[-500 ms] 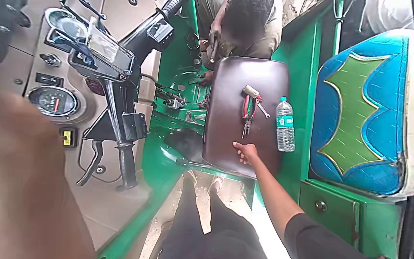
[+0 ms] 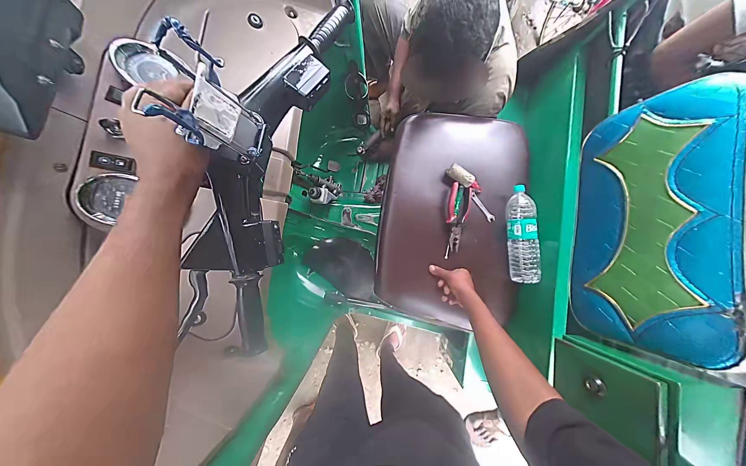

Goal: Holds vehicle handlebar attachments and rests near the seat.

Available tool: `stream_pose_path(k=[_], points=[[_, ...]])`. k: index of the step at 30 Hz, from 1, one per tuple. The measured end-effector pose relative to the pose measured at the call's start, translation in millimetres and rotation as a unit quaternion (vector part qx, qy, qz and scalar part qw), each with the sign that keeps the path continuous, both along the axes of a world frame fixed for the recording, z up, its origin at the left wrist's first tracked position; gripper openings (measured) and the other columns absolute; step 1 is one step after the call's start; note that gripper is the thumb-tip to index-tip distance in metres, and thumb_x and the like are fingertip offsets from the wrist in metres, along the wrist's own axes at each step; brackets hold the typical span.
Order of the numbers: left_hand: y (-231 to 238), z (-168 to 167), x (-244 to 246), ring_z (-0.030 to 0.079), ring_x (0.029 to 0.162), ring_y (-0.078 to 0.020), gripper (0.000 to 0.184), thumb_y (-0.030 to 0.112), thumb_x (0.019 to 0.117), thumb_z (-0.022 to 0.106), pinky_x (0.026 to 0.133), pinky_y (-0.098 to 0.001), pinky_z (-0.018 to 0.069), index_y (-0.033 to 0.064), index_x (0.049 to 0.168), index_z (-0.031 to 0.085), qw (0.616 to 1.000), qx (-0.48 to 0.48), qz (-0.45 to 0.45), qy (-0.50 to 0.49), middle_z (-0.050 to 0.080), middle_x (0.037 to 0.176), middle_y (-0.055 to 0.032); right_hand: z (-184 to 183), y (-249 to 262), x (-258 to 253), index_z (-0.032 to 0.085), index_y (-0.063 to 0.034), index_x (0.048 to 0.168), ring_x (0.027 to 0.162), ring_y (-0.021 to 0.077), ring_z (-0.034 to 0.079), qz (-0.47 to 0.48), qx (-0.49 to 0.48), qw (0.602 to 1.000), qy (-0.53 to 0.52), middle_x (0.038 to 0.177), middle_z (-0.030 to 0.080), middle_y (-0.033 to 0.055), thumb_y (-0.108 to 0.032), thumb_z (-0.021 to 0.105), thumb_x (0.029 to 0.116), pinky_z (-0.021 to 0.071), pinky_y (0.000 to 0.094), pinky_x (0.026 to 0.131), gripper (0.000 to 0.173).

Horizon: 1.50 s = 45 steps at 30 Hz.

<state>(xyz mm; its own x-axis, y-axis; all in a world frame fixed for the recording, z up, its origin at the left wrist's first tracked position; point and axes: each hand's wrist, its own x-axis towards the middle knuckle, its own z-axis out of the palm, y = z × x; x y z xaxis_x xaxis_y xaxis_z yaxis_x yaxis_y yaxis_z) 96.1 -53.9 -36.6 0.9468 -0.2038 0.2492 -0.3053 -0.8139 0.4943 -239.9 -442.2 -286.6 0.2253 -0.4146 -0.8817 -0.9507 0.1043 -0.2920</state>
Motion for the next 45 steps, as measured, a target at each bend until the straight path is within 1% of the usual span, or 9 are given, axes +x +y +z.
stream_pose_path(k=[2,5,10,14,20,24,30,36,45], points=[[-3.8,-10.8,-1.1,0.059,0.129,-0.0332,0.034,0.027,0.1010,0.051,0.113,-0.0515,0.0382,0.0039,0.120,0.067,0.994,0.092,0.004,-0.058,0.068,0.127,-0.0192,0.1,0.4,1.3,0.064,-0.0085,0.069,0.038,0.0150,0.053,-0.001,-0.002,1.000,-0.001,0.052,0.058,0.0016,-0.058,0.082,0.0827,0.0482,0.0355,0.038,0.054],[-5.4,-16.3,1.7,0.059,0.130,-0.0309,0.030,0.024,0.0986,0.052,0.116,-0.0498,0.0350,0.0100,0.119,0.069,0.988,0.129,0.022,-0.084,0.071,0.125,-0.0125,1.5,0.5,3.6,0.064,-0.0090,0.069,0.038,0.0148,0.052,0.003,-0.005,1.000,0.005,0.052,0.058,0.0012,-0.058,0.081,0.0830,0.0479,0.0357,0.037,0.054],[-2.3,-19.2,10.6,0.060,0.126,-0.0300,0.033,0.039,0.0970,0.055,0.108,-0.0529,0.0405,0.0110,0.104,0.071,0.994,0.082,0.060,-0.049,0.072,0.116,-0.0115,1.9,2.5,6.1,0.064,-0.0090,0.068,0.038,0.0156,0.053,0.003,-0.008,1.000,0.019,0.051,0.057,0.0017,-0.059,0.082,0.0825,0.0485,0.0363,0.038,0.055],[-5.8,-28.8,10.6,0.066,0.115,-0.0139,0.025,0.034,0.0957,0.059,0.104,-0.0384,0.0469,0.0184,0.103,0.077,0.989,0.002,0.105,-0.103,0.076,0.112,-0.0004,3.3,2.3,6.1,0.064,-0.0087,0.068,0.038,0.0159,0.052,0.000,-0.008,1.000,0.017,0.051,0.057,0.0021,-0.058,0.082,0.0823,0.0487,0.0367,0.038,0.055],[-5.5,-37.1,6.7,0.058,0.131,-0.0120,0.034,0.044,0.1030,0.050,0.113,-0.0434,0.0407,0.0264,0.119,0.075,0.983,-0.032,0.172,-0.056,0.069,0.132,0.0035,2.2,2.9,6.4,0.063,-0.0086,0.068,0.038,0.0163,0.052,0.001,0.001,1.000,0.011,0.050,0.056,0.0023,-0.057,0.082,0.0830,0.0480,0.0369,0.037,0.054],[-3.8,-41.3,10.5,0.061,0.123,-0.0102,0.034,0.037,0.1040,0.047,0.110,-0.0377,0.0426,0.0227,0.120,0.074,0.981,-0.056,0.171,-0.068,0.072,0.124,0.0023,3.2,1.5,7.9,0.064,-0.0086,0.068,0.038,0.0165,0.052,0.002,0.004,1.000,0.012,0.050,0.056,0.0025,-0.057,0.082,0.0827,0.0480,0.0372,0.038,0.054],[-4.4,-40.8,11.1,0.061,0.125,-0.0113,0.033,0.030,0.1031,0.048,0.110,-0.0364,0.0423,0.0215,0.122,0.073,0.980,-0.053,0.179,-0.068,0.071,0.126,0.0009,4.2,1.3,7.0,0.063,-0.0085,0.067,0.038,0.0167,0.052,0.003,0.008,1.000,0.006,0.050,0.056,0.0027,-0.057,0.082,0.0831,0.0482,0.0373,0.037,0.054],[-3.3,-43.9,8.8,0.062,0.122,-0.0142,0.040,0.019,0.0838,0.062,0.107,-0.0379,0.0439,0.0189,0.123,0.072,0.980,-0.051,0.166,-0.101,0.071,0.125,-0.0012,4.1,1.0,6.4,0.064,-0.0086,0.068,0.038,0.0170,0.053,0.008,0.013,1.000,0.006,0.051,0.057,0.0028,-0.058,0.081,0.0837,0.0488,0.0376,0.038,0.055],[0.6,-47.8,10.7,0.062,0.121,-0.0130,0.036,0.019,0.0856,0.061,0.108,-0.0375,0.0440,0.0185,0.119,0.073,0.981,-0.069,0.152,-0.097,0.072,0.123,-0.0004,8.7,3.2,7.6,0.064,-0.0081,0.069,0.038,0.0165,0.053,0.010,0.007,1.000,0.012,0.051,0.057,0.0026,-0.058,0.081,0.0840,0.0488,0.0371,0.039,0.055]])
